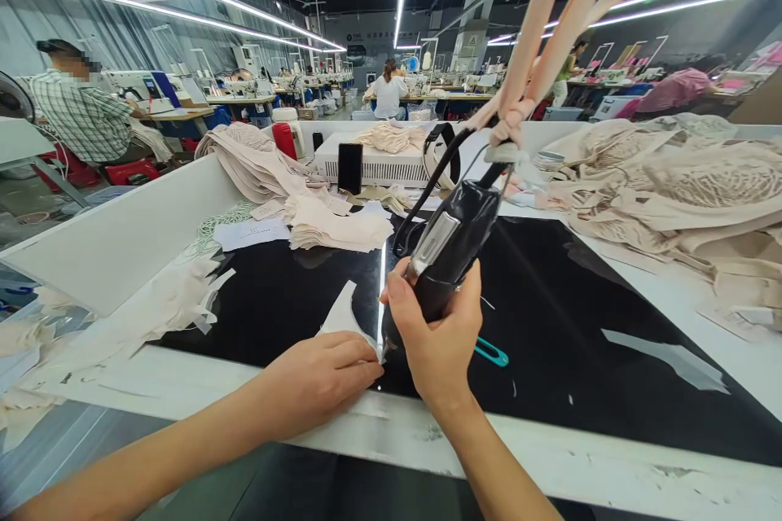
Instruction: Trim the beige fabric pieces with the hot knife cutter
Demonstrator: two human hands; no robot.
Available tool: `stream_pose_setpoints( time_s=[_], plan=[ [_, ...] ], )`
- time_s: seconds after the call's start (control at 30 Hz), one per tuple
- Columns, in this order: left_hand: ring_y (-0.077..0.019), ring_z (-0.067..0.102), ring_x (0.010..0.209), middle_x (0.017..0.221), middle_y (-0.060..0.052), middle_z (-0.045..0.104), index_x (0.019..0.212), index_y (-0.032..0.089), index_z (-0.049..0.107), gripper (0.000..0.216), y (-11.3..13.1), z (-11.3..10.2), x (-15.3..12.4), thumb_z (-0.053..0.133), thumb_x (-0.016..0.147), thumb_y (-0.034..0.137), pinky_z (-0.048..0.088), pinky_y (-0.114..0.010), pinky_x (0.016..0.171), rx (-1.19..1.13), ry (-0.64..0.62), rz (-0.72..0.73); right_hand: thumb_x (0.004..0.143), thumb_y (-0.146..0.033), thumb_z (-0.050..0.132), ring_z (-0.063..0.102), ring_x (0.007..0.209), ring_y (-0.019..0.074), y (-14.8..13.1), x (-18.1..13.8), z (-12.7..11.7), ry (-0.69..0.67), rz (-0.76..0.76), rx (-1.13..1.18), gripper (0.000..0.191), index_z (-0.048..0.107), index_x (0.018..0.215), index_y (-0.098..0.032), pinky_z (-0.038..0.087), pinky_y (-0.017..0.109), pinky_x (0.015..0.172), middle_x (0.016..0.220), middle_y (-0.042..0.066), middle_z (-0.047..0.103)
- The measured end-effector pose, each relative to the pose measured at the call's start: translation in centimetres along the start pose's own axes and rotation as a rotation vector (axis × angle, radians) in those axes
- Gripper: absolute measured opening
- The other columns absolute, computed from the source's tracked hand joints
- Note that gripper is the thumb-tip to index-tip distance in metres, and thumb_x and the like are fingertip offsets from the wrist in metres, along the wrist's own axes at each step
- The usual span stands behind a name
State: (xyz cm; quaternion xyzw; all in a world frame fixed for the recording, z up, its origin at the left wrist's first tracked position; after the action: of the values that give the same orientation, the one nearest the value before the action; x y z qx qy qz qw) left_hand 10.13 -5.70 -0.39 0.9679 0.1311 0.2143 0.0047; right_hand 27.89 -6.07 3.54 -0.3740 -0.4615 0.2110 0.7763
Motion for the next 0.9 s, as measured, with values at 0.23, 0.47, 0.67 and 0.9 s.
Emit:
stream_pose_setpoints(
  time_s=[0.23,0.47,0.67,0.9],
  plan=[
    [-0.0229,0.074,0.103,0.111,-0.008,0.077,0.121,0.013,0.073,0.020,-0.9,0.9,-0.3,0.054,0.112,0.011,0.064,-0.034,0.090,-0.008,-0.064,-0.076,0.092,-0.041,0.090,0.070,0.063,0.0136,-0.1,-0.2,-0.2,-0.029,-0.013,0.032,0.035,0.062,0.106,-0.027,0.060,0.029,0.064,0.085,-0.006,0.076],
    [-0.0232,0.073,0.109,0.117,-0.009,0.076,0.128,0.015,0.072,0.022,-0.6,0.4,-1.1,0.055,0.114,0.015,0.066,-0.034,0.093,-0.051,-0.071,-0.169,0.091,-0.039,0.093,0.071,0.063,0.0126,-0.2,-0.4,-0.1,-0.017,-0.003,0.054,0.036,0.064,0.108,-0.026,0.060,0.027,0.063,0.086,-0.006,0.077],
    [-0.0249,0.072,0.109,0.115,-0.010,0.074,0.128,0.015,0.073,0.024,-0.4,0.4,-1.3,0.054,0.113,0.015,0.065,-0.038,0.097,-0.018,-0.007,-0.148,0.091,-0.039,0.092,0.071,0.062,0.0140,-0.5,-0.5,-0.1,-0.021,0.005,0.060,0.036,0.063,0.109,-0.027,0.060,0.029,0.061,0.085,-0.005,0.077],
    [-0.0264,0.073,0.113,0.125,-0.011,0.073,0.132,0.022,0.074,0.026,-0.5,0.6,-1.8,0.055,0.115,0.020,0.063,-0.053,0.107,0.011,0.012,-0.178,0.090,-0.041,0.093,0.069,0.062,0.0155,-0.7,-0.5,-0.2,-0.024,0.020,0.056,0.045,0.064,0.122,-0.027,0.058,0.031,0.060,0.085,-0.005,0.076]
  ],
)
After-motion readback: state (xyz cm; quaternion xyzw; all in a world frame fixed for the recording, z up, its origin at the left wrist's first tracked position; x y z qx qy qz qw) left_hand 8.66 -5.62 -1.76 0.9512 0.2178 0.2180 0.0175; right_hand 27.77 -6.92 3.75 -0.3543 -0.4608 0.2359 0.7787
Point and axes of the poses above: each hand's wrist, its own x-axis towards the middle knuckle, its own z-axis out of the palm, y = z × x, the point moved 1 cm from there along x, towards the middle knuckle
